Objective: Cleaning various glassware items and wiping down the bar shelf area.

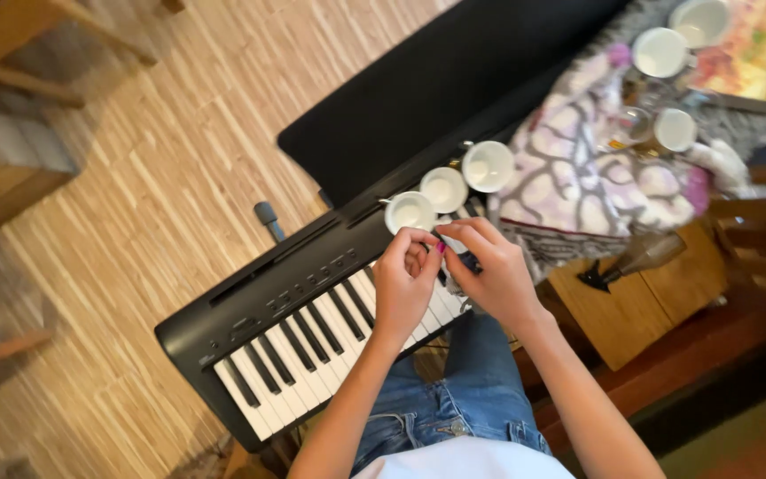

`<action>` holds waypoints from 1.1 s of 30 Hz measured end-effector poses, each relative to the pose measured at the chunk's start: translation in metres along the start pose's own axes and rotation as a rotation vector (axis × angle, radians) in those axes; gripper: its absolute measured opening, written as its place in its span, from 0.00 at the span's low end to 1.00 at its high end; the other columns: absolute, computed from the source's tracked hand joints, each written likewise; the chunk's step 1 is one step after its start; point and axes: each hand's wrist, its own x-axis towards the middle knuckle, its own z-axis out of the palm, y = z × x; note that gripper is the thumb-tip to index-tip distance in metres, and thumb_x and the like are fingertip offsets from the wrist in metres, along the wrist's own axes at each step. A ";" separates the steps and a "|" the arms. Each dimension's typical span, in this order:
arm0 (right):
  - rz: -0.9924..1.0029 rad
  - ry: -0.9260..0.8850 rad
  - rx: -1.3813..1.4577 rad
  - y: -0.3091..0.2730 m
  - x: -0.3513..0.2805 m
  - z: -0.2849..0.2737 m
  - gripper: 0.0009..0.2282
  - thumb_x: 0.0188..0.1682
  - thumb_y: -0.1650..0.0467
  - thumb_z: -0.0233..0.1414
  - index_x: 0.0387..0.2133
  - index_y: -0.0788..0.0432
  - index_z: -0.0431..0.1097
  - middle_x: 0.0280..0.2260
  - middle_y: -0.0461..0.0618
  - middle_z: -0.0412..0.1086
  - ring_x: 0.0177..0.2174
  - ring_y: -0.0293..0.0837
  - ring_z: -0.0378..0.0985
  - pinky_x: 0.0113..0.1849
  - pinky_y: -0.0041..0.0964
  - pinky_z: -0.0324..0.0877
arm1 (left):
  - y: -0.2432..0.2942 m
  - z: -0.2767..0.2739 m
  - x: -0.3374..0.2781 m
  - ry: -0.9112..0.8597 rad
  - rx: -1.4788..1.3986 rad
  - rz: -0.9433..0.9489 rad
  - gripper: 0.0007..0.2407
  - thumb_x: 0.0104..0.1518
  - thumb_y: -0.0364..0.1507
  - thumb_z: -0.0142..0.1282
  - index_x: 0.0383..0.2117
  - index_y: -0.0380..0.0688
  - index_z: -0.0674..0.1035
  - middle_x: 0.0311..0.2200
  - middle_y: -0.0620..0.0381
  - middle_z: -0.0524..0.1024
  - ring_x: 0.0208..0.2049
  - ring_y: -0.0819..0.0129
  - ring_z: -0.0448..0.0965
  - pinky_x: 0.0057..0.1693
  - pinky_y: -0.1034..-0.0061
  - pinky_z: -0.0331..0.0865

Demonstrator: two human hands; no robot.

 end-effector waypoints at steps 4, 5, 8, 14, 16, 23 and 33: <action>0.028 0.138 -0.012 0.003 -0.013 -0.043 0.10 0.48 0.78 0.56 0.43 0.62 0.75 0.40 0.54 0.74 0.39 0.51 0.81 0.41 0.39 0.75 | 0.020 0.034 0.000 -0.157 -0.076 0.088 0.03 0.59 0.22 0.59 0.37 0.38 0.77 0.24 0.62 0.76 0.24 0.81 0.75 0.33 0.83 0.68; 0.030 0.206 -0.042 0.005 -0.017 -0.054 0.09 0.48 0.78 0.56 0.42 0.63 0.75 0.39 0.54 0.75 0.39 0.51 0.81 0.41 0.39 0.74 | 0.025 0.045 -0.001 -0.202 -0.035 0.142 0.05 0.59 0.22 0.59 0.39 0.38 0.78 0.28 0.60 0.77 0.28 0.79 0.77 0.36 0.82 0.71; 0.070 0.356 -0.058 0.016 -0.026 -0.087 0.07 0.49 0.79 0.56 0.40 0.63 0.74 0.38 0.54 0.75 0.38 0.50 0.81 0.40 0.38 0.74 | 0.044 0.080 -0.003 -0.351 0.036 0.228 0.07 0.59 0.23 0.57 0.42 0.37 0.78 0.36 0.55 0.78 0.35 0.72 0.80 0.43 0.78 0.73; 0.181 0.606 -0.100 0.048 -0.060 -0.160 0.04 0.51 0.79 0.56 0.38 0.64 0.74 0.35 0.54 0.73 0.34 0.47 0.80 0.37 0.36 0.72 | 0.062 0.160 -0.012 -0.702 0.015 0.298 0.12 0.64 0.30 0.50 0.50 0.37 0.75 0.44 0.49 0.75 0.47 0.60 0.79 0.53 0.70 0.71; 0.218 0.666 -0.115 0.066 -0.074 -0.186 0.03 0.52 0.78 0.57 0.37 0.65 0.74 0.34 0.54 0.72 0.32 0.46 0.79 0.36 0.35 0.72 | 0.074 0.195 -0.015 -0.763 0.014 0.323 0.13 0.63 0.31 0.50 0.51 0.37 0.74 0.44 0.48 0.74 0.47 0.58 0.79 0.54 0.69 0.71; 0.378 0.700 0.218 0.132 -0.121 -0.281 0.06 0.58 0.73 0.51 0.44 0.63 0.71 0.40 0.48 0.70 0.39 0.37 0.73 0.44 0.31 0.68 | 0.110 0.314 -0.039 -0.729 0.185 0.418 0.10 0.64 0.30 0.51 0.45 0.37 0.72 0.40 0.44 0.73 0.40 0.49 0.77 0.46 0.65 0.70; 0.328 0.265 0.856 0.224 -0.163 -0.351 0.22 0.49 0.75 0.57 0.57 0.61 0.61 0.49 0.44 0.67 0.49 0.33 0.67 0.51 0.29 0.64 | 0.098 0.429 -0.031 -0.442 0.061 0.412 0.05 0.67 0.27 0.44 0.40 0.37 0.69 0.35 0.46 0.72 0.37 0.53 0.76 0.46 0.67 0.69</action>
